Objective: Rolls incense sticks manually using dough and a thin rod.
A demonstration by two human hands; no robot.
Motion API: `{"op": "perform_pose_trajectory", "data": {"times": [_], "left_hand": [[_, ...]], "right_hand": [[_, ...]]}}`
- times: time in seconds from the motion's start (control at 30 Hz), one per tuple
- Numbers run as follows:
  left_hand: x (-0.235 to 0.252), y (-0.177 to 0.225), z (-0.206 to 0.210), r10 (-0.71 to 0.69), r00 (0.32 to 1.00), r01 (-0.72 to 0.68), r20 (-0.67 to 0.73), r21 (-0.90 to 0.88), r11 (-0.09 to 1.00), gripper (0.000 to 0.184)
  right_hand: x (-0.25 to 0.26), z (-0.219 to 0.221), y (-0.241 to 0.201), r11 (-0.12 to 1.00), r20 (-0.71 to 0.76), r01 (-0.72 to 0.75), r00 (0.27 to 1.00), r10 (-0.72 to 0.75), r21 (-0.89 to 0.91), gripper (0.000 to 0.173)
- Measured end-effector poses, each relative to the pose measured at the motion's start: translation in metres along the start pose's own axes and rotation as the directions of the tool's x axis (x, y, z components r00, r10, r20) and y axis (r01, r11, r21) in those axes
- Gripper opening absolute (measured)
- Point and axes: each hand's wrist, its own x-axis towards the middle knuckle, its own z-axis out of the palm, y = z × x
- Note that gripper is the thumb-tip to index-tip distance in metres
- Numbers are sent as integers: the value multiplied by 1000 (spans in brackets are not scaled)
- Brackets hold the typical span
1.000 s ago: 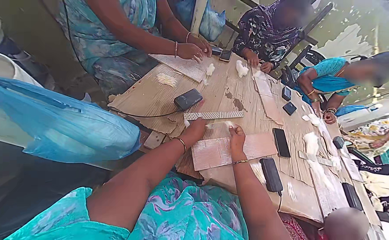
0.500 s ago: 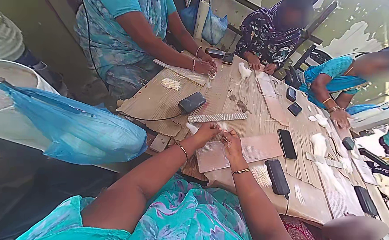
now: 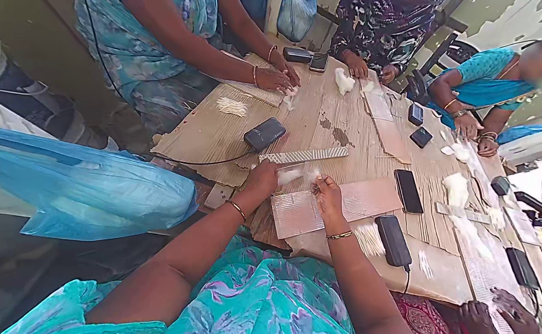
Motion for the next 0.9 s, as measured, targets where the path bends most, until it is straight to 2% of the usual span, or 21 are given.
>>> {"op": "perform_pose_trajectory", "data": {"times": [0.1, 0.2, 0.33, 0.4, 0.5, 0.57, 0.63, 0.7, 0.9], "left_hand": [[-10, 5, 1, -3, 1000, 3, -11, 27, 1000, 27], [-18, 16, -9, -37, 998, 30, -49, -140, 990, 33], [-35, 29, -20, 48, 990, -97, -134, -389, 916, 37], [-47, 36, -24, 46, 997, -74, -61, -605, 793, 35], [-64, 37, -25, 109, 986, 48, 123, -850, 524, 24], [-75, 37, -27, 188, 956, 125, 226, -891, 436, 21], [-88, 40, -31, 237, 933, 146, 272, -886, 440, 16], [-98, 43, -31, 262, 929, 123, 261, -886, 448, 7], [-117, 50, -33, 230, 950, 92, 210, -895, 436, 11]], "right_hand": [[-1, -7, 5, 999, 32, 26, 999, -28, 36, 11], [-5, -12, -4, 996, 47, -17, 999, 13, 90, 10], [-35, -5, -23, 995, 92, -65, 994, 57, 78, 13], [-57, -1, -31, 983, 154, -111, 984, 89, 144, 17], [-87, 3, -40, 960, 214, -183, 967, 137, 213, 20], [-104, 2, -43, 955, 247, -206, 957, 151, 215, 20], [-118, 0, -45, 955, 262, -215, 952, 158, 204, 20], [-128, -2, -45, 956, 262, -214, 952, 157, 203, 18], [-142, -12, -46, 958, 179, -156, 977, 114, 241, 22]]}}
